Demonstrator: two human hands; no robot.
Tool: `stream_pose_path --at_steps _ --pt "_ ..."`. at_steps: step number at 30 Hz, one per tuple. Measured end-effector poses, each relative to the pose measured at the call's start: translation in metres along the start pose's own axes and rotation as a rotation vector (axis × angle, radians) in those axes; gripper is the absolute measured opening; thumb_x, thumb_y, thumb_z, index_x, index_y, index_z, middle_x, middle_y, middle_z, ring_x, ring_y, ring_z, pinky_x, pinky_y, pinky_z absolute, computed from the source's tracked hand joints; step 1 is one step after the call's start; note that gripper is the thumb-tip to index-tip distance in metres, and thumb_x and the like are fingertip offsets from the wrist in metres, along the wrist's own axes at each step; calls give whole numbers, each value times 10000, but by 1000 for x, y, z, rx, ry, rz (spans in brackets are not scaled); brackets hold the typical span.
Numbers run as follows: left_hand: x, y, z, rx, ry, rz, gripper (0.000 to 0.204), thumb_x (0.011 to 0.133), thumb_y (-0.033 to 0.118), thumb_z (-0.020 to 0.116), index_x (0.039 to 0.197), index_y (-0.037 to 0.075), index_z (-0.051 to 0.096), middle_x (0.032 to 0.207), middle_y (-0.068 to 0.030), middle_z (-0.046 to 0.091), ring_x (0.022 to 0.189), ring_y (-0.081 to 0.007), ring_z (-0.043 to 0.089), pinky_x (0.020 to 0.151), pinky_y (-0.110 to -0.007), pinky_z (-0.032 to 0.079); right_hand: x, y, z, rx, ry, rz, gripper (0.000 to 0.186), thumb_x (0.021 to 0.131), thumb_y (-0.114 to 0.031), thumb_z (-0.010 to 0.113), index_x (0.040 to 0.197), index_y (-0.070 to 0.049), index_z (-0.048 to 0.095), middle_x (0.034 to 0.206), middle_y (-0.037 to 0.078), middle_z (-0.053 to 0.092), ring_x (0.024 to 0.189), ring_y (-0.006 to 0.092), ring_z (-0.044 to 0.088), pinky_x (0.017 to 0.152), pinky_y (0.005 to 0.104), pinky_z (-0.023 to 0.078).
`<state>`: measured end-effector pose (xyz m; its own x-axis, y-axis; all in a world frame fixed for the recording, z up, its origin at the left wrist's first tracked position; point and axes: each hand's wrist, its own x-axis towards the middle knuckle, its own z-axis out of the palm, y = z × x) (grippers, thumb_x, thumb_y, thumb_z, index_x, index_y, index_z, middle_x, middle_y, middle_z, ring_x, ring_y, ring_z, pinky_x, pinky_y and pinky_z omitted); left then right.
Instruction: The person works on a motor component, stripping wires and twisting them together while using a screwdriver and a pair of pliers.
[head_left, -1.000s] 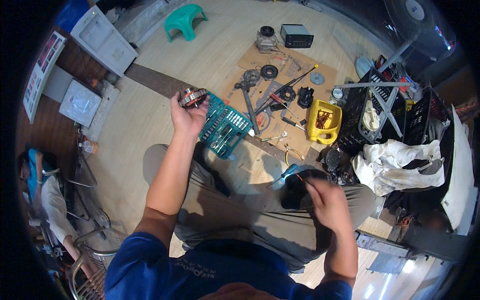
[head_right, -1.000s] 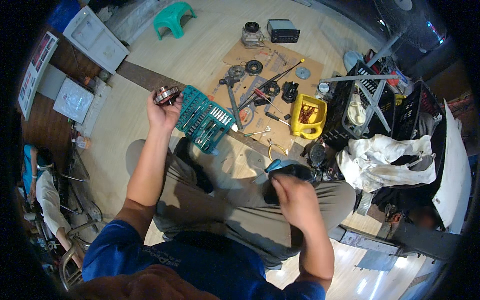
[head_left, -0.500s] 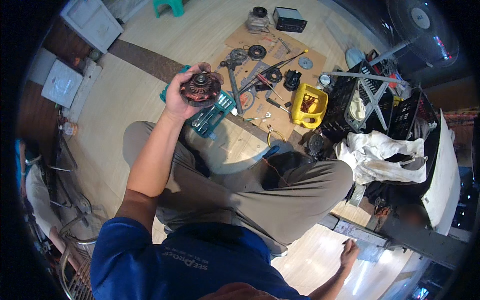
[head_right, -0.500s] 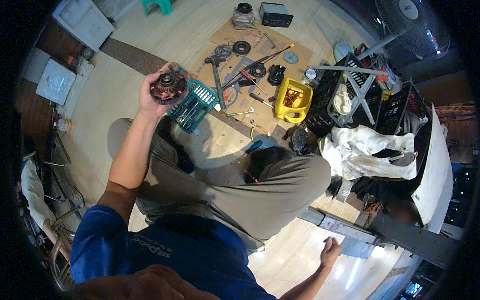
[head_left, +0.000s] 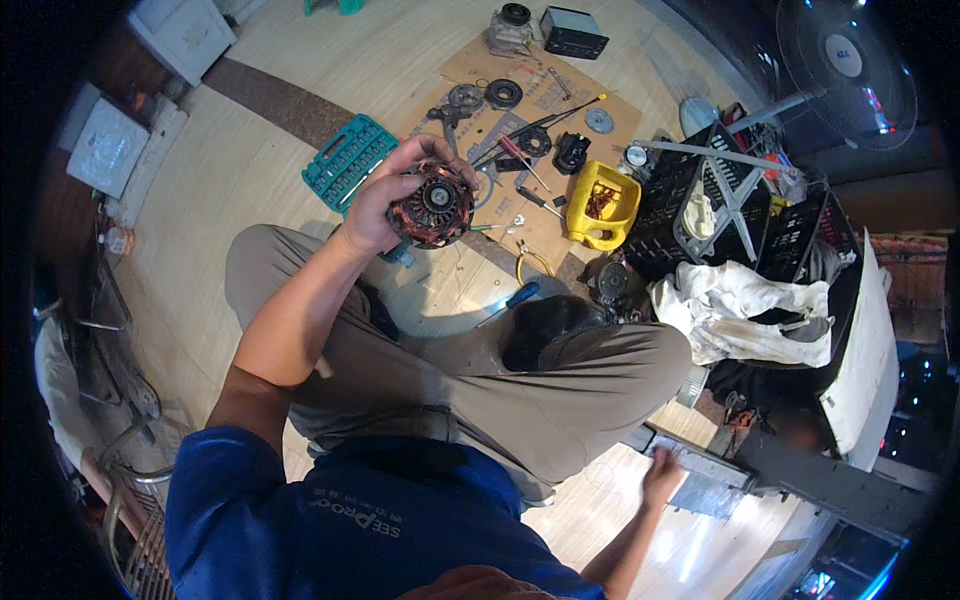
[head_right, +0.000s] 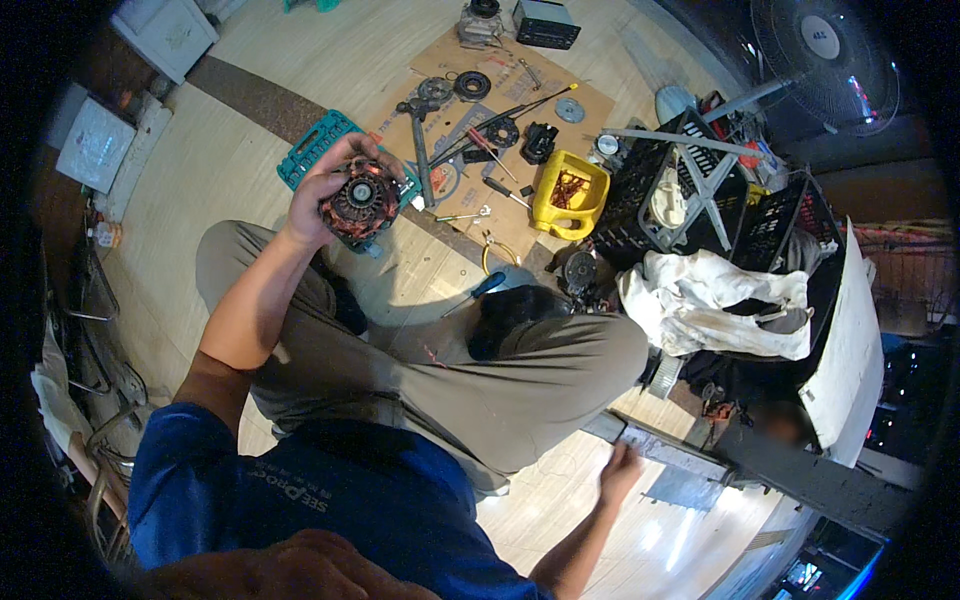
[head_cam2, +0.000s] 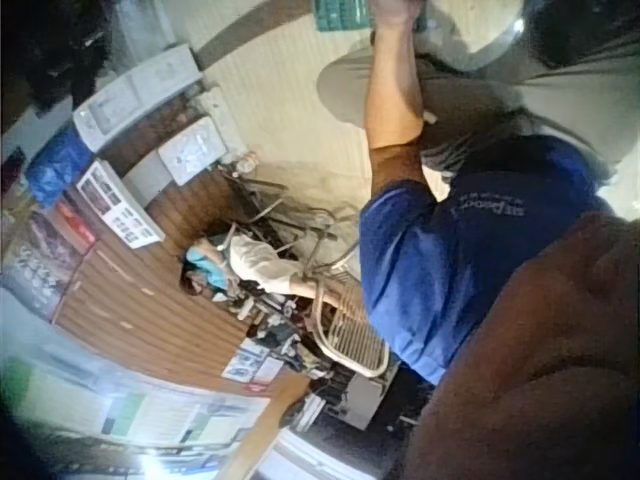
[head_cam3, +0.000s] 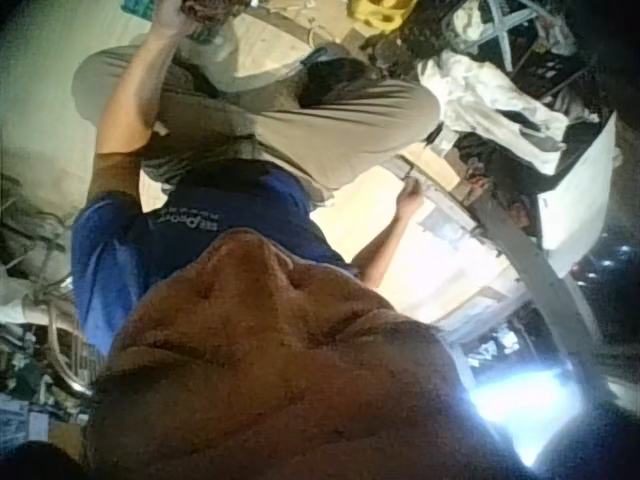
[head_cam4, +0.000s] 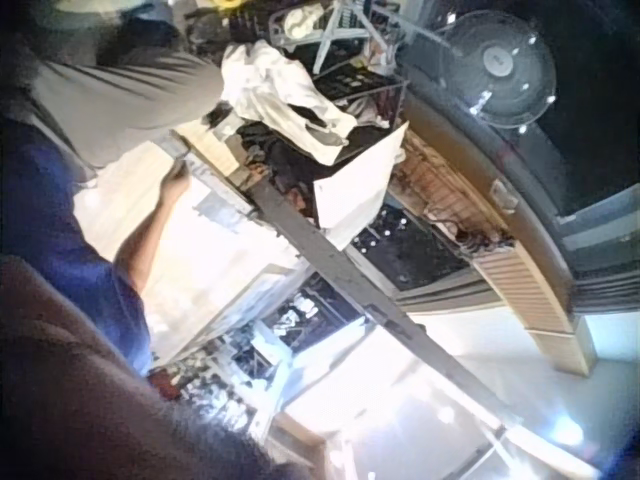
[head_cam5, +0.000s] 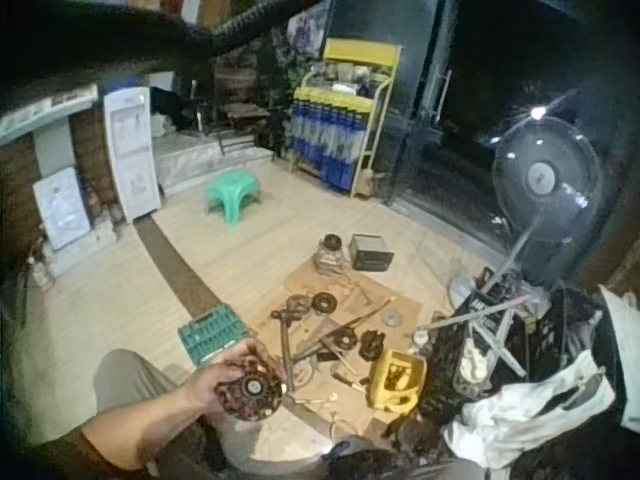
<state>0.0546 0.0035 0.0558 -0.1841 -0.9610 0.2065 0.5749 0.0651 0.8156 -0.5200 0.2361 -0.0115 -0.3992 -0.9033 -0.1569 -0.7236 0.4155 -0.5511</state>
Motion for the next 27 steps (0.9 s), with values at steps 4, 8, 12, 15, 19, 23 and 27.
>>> stream_pose_path --at_steps 4,8,12,15,19,23,27 --pt "5 4 12 61 -6 -4 491 768 334 517 1120 2 432 1075 -241 565 1007 -297 580 826 -358 507 43 -233 0 504 52 -348 190 918 -84 550 1010 64 626 898 90 659 818 138 585 752 266 473" --pt "6 -2 17 140 23 -14 545 761 392 499 1148 15 431 1093 -236 551 1012 -285 570 837 -352 496 49 -367 66 405 -765 -593 289 895 -183 597 1094 27 598 913 100 651 835 130 582 752 277 471" --pt "4 -2 18 160 15 -10 514 773 367 513 1136 12 433 1080 -228 558 1008 -283 578 862 -355 481 43 -404 162 500 -1121 -662 226 934 -192 566 1063 -9 596 842 34 624 748 109 557 684 278 471" --pt "1 -5 9 125 -38 -1 484 796 352 515 1128 10 429 1077 -239 563 996 -285 583 862 -357 484 42 -405 180 929 -1498 -133 186 938 -199 558 962 -26 622 731 39 605 591 122 528 559 272 457" --pt "-3 -9 0 30 -53 -82 474 791 339 508 1127 13 429 1076 -249 565 1002 -294 578 867 -375 481 63 -399 185 845 -1536 -107 182 944 -198 554 920 -38 639 660 -19 545 526 98 470 493 245 396" --pt "2 -8 -8 93 -56 -93 482 786 344 506 1128 14 428 1072 -251 562 993 -297 581 855 -378 486 69 -404 176 595 -1265 -438 188 944 -175 560 898 -13 645 658 -24 540 583 52 465 533 217 396" --pt "10 -7 -4 80 -103 -139 492 783 367 501 1125 20 428 1073 -256 560 972 -297 586 839 -377 490 77 -405 163 478 -1057 -596 190 930 -158 573 929 11 659 672 4 583 627 58 474 590 244 426"
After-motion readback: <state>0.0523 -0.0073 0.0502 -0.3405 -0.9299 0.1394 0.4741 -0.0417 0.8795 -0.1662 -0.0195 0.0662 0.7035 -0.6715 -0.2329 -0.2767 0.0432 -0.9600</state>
